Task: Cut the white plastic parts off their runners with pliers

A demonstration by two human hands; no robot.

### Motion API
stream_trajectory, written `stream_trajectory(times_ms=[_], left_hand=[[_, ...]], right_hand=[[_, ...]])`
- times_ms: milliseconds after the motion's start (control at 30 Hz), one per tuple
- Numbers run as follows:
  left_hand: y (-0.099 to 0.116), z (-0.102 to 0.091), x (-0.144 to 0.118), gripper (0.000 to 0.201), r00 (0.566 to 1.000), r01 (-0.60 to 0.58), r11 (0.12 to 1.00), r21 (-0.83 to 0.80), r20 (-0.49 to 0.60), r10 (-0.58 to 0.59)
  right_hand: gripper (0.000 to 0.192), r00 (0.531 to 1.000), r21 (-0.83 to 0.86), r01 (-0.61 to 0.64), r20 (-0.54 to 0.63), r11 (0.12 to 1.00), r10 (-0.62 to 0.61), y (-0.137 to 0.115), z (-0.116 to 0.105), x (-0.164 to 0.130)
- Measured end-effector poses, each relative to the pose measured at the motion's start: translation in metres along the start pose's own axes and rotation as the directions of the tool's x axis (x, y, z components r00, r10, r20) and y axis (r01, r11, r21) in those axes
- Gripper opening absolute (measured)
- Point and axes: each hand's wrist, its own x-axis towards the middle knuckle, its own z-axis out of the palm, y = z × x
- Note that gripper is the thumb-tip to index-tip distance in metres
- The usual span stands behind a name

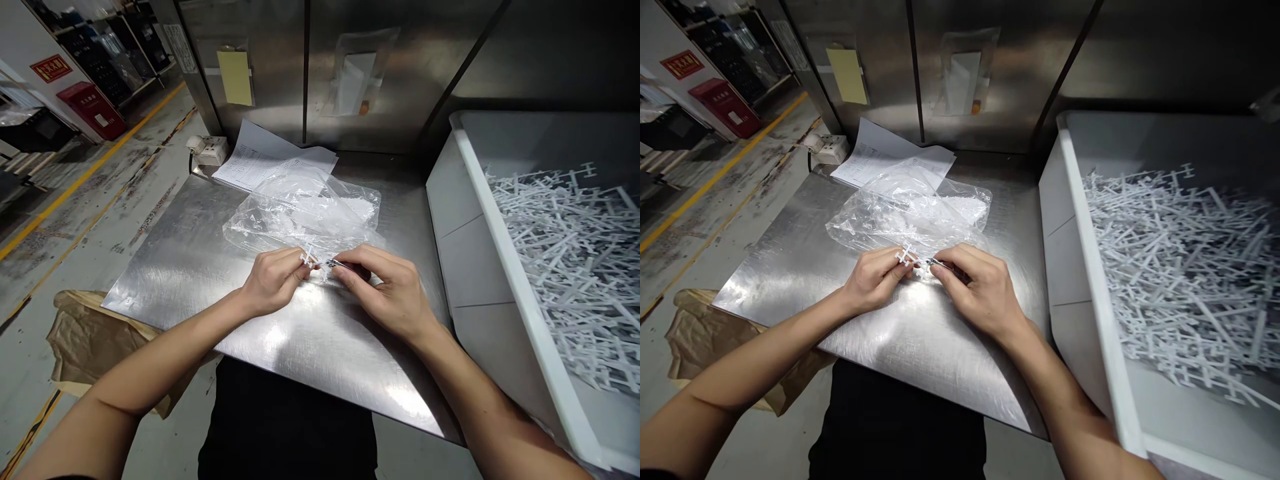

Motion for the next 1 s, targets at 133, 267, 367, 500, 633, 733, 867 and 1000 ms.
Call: stream_trajectory(times_ms=[133,267,367,500,633,733,867,1000], left_hand=[[-0.0005,0.0006,0.0000,0.027,1.000,-0.003,1.000,0.003,0.001,0.003],[-0.0008,0.0002,-0.0003,0.028,1.000,-0.005,1.000,0.009,0.020,0.005],[-0.0006,-0.0005,-0.0001,0.028,1.000,-0.005,1.000,0.008,0.027,0.005],[-0.0003,-0.0010,0.0005,0.029,1.000,0.006,1.000,0.010,0.017,-0.007],[-0.0009,-0.0005,0.0002,0.029,1.000,0.001,1.000,0.008,0.027,-0.001],[-0.0016,-0.0002,-0.0002,0.028,1.000,-0.007,1.000,0.000,0.027,0.007],[-0.0015,-0.0001,-0.0002,0.028,1.000,0.003,1.000,-0.006,0.022,-0.003],[0.0007,0.0003,0.0001,0.028,0.998,0.058,0.998,-0.020,0.036,-0.058]], right_hand=[[0.014,1.000,0.011,0.017,-0.002,1.000,-0.017,0.0020,0.0001,-0.0002],[0.014,1.000,0.014,0.002,0.010,1.000,-0.002,0.0028,-0.0001,-0.0004],[0.014,1.000,0.020,0.002,0.013,1.000,-0.002,0.0027,-0.0009,-0.0003],[0.015,1.000,0.013,-0.013,0.011,1.000,0.013,0.0021,-0.0022,-0.0003],[0.016,1.000,0.004,-0.006,0.020,1.000,0.005,0.0020,-0.0017,-0.0004],[0.015,1.000,-0.003,0.012,0.024,1.000,-0.012,0.0025,-0.0005,-0.0008],[0.014,1.000,0.001,0.007,0.011,1.000,-0.007,0.0030,0.0009,-0.0017],[0.013,0.997,0.005,-0.080,-0.008,0.997,0.080,0.0039,0.0029,-0.0030]])
